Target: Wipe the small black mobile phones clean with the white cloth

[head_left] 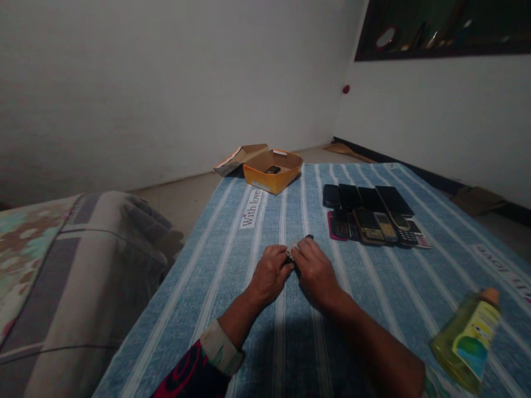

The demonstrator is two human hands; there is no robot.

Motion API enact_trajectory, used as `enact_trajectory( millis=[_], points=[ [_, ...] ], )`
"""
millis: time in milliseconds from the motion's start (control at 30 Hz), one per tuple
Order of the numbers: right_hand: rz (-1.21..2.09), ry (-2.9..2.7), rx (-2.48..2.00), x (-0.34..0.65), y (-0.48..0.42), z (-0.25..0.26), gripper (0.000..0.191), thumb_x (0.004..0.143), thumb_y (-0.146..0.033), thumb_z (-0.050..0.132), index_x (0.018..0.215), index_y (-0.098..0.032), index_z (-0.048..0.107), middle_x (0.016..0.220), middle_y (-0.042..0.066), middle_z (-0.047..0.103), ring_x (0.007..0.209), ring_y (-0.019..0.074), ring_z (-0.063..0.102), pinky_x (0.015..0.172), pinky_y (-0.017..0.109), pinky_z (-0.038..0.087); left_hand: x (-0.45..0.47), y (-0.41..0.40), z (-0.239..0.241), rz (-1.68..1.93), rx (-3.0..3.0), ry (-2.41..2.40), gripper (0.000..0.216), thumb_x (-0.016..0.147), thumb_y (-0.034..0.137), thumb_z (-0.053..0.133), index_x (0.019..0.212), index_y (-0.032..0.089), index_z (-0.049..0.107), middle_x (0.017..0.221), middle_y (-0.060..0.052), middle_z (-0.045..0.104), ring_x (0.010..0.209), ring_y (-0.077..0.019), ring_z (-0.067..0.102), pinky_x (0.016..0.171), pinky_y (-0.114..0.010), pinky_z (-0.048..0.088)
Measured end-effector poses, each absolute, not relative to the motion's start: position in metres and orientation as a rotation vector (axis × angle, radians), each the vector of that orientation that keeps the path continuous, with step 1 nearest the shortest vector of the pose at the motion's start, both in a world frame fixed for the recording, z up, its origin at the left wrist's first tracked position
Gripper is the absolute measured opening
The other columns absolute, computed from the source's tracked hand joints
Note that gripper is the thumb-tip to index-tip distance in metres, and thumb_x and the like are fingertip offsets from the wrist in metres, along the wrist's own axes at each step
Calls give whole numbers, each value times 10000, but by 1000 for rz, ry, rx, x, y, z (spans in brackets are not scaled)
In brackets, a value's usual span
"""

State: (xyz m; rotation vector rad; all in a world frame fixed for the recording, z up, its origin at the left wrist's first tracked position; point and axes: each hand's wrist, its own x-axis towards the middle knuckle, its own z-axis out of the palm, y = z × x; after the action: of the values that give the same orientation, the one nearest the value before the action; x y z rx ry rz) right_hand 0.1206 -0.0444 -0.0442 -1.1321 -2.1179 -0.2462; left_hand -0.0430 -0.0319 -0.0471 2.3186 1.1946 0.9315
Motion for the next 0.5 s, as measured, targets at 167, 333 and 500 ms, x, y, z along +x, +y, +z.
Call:
enact_trajectory(
  millis=[167,333,500],
  points=[
    [-193,-2115,-1211,127,-35,-39,223,960,-95,461,931,-144,677,895,101,614,940,240,522,839,364,477,-43,-31,-47,936,2315,1186,181,893,229,545,985,180,693,1078,-95,659,1052,-245,577,957,-458,495],
    [-231,-2028,-1353,139,-20,-35,226,924,-47,472,904,-146,674,877,96,601,900,244,502,805,355,460,-44,-32,-44,904,2326,1189,194,889,238,554,988,156,699,1092,-114,662,1066,-261,580,959,-462,494],
    [-214,-2113,-1224,125,-39,-36,205,953,-93,472,963,-154,667,923,105,610,946,247,505,809,354,457,-43,-32,-44,933,2325,1193,179,901,238,543,982,181,692,1074,-97,667,1050,-242,581,958,-448,497]
  ],
)
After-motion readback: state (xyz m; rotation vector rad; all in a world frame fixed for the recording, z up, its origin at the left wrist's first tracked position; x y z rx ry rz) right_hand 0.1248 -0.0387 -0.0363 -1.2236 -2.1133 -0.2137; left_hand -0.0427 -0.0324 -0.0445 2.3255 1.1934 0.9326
